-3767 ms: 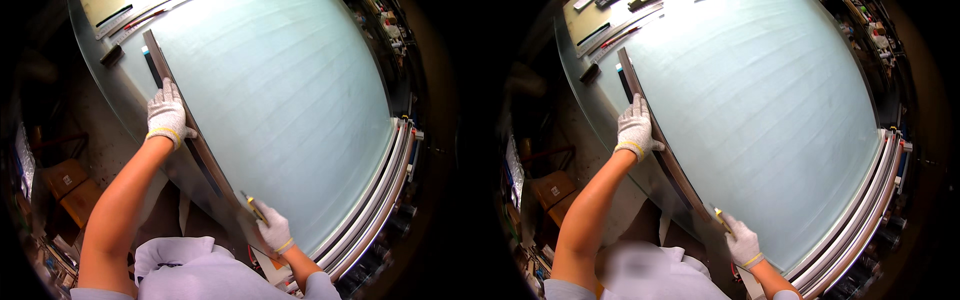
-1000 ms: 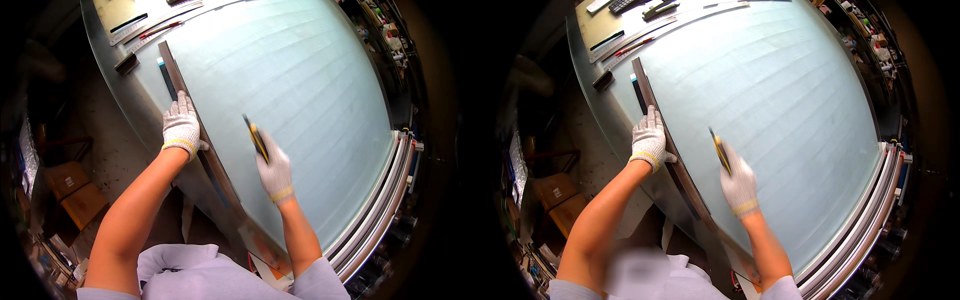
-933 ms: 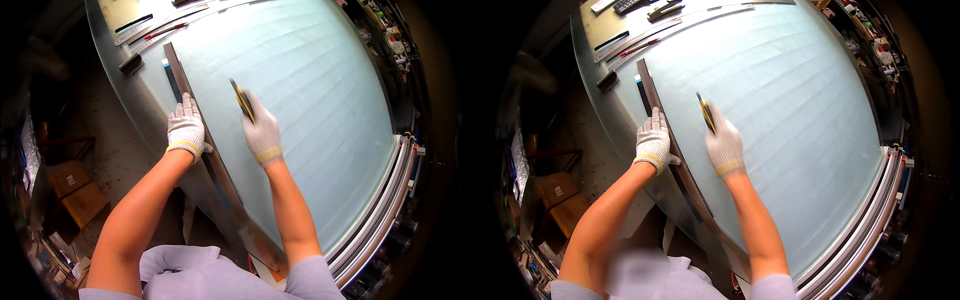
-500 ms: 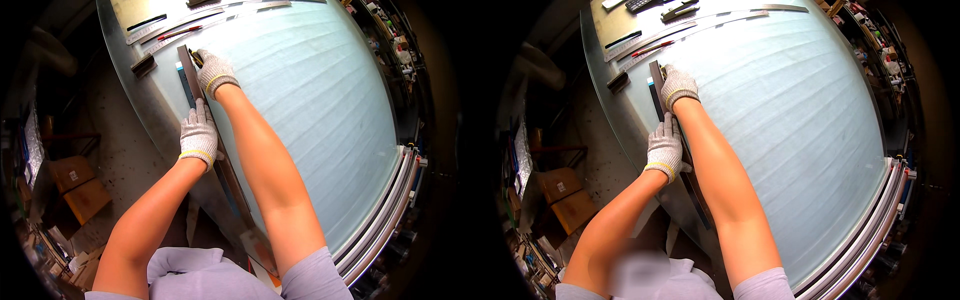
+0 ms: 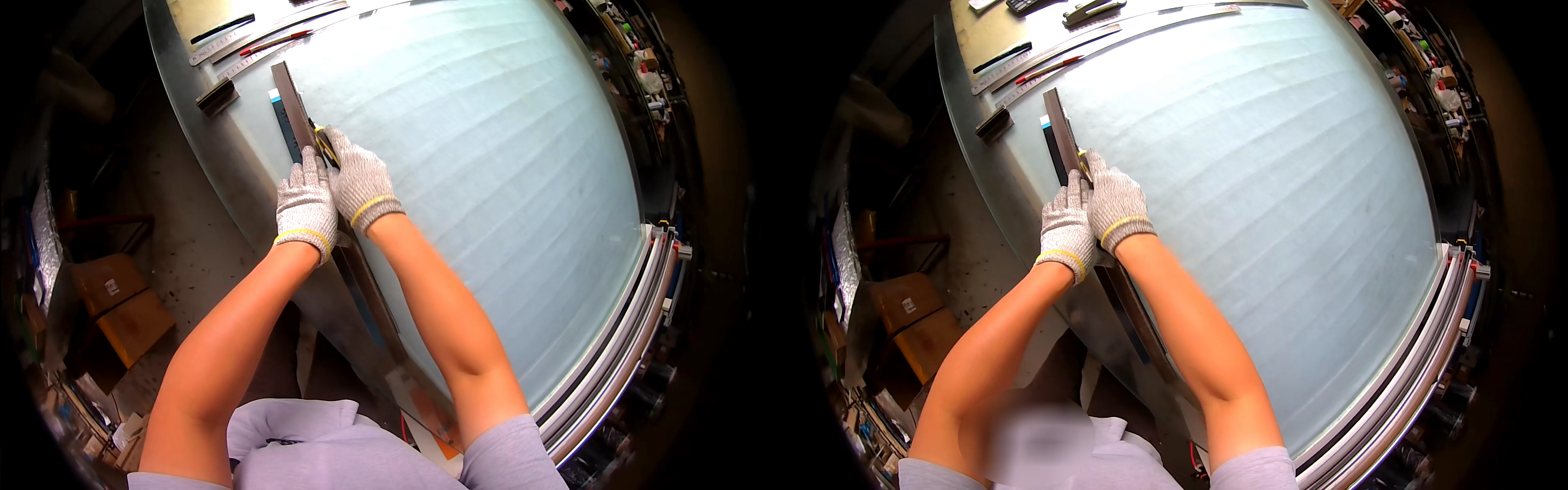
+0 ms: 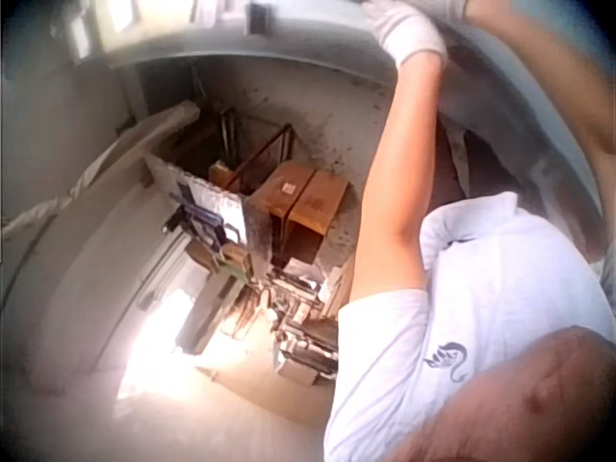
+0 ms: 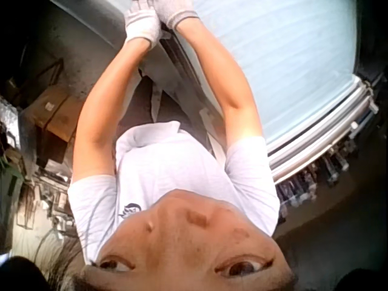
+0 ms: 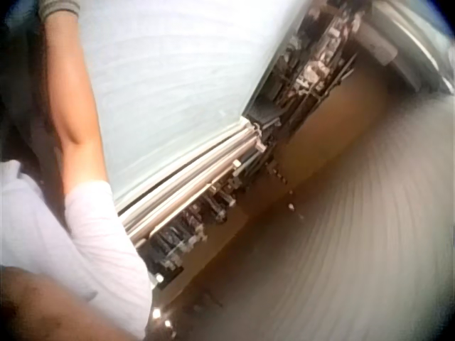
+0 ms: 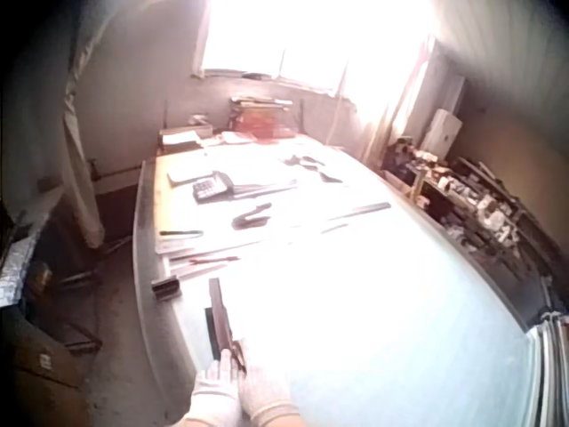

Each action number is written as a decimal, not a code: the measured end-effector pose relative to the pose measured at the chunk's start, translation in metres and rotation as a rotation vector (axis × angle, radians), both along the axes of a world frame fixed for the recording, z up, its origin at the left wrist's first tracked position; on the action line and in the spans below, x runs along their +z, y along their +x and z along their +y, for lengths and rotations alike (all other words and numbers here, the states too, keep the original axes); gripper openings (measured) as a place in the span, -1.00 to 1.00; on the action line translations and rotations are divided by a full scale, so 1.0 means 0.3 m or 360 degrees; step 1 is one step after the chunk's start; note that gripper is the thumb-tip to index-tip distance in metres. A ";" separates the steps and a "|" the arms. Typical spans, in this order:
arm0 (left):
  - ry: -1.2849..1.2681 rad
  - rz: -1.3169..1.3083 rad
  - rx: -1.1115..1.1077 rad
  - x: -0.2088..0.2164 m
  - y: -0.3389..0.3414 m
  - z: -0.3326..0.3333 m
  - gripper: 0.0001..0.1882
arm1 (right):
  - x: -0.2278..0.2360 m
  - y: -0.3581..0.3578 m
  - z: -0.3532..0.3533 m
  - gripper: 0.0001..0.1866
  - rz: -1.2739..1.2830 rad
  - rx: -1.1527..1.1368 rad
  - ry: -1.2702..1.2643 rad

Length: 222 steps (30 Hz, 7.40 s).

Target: The person uses a utility knife and a metal ruler to score and cut a long, dark strip of material on a large glass table. They then measure and mark the strip with a red marker and ruler.

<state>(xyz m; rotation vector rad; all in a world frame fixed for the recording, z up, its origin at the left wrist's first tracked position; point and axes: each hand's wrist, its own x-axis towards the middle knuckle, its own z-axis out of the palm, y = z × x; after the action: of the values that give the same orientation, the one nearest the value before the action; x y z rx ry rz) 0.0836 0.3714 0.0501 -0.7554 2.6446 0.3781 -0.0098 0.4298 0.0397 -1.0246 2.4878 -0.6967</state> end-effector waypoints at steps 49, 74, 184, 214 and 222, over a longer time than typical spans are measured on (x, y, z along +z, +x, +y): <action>0.0033 -0.0106 -0.0057 0.022 0.000 0.000 0.56 | 0.153 0.447 0.957 -0.44 0.0047 -0.0521 -0.0158; -0.0050 0.0165 0.0024 -0.102 0.019 -0.023 0.38 | 0.043 -0.079 -0.189 -0.45 0.0069 -0.0032 0.0099; -0.0029 -0.0105 -0.0079 0.020 0.004 -0.006 0.57 | 0.057 0.319 0.478 -0.29 -0.0088 -0.0064 0.0114; -0.0045 -0.0189 -0.0087 0.039 -0.005 0.010 0.55 | 0.171 0.718 1.122 -0.28 -0.0035 -0.0001 0.0563; -0.0062 -0.0176 -0.0103 0.029 -0.005 0.003 0.56 | 0.123 0.585 1.077 -0.38 -0.0276 -0.0803 -0.0269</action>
<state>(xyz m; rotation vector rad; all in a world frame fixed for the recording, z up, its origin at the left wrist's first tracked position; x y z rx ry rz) 0.0822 0.3722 0.0587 -0.6804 2.5718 0.2601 0.1658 0.7531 0.0766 -0.3528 2.5775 -1.1059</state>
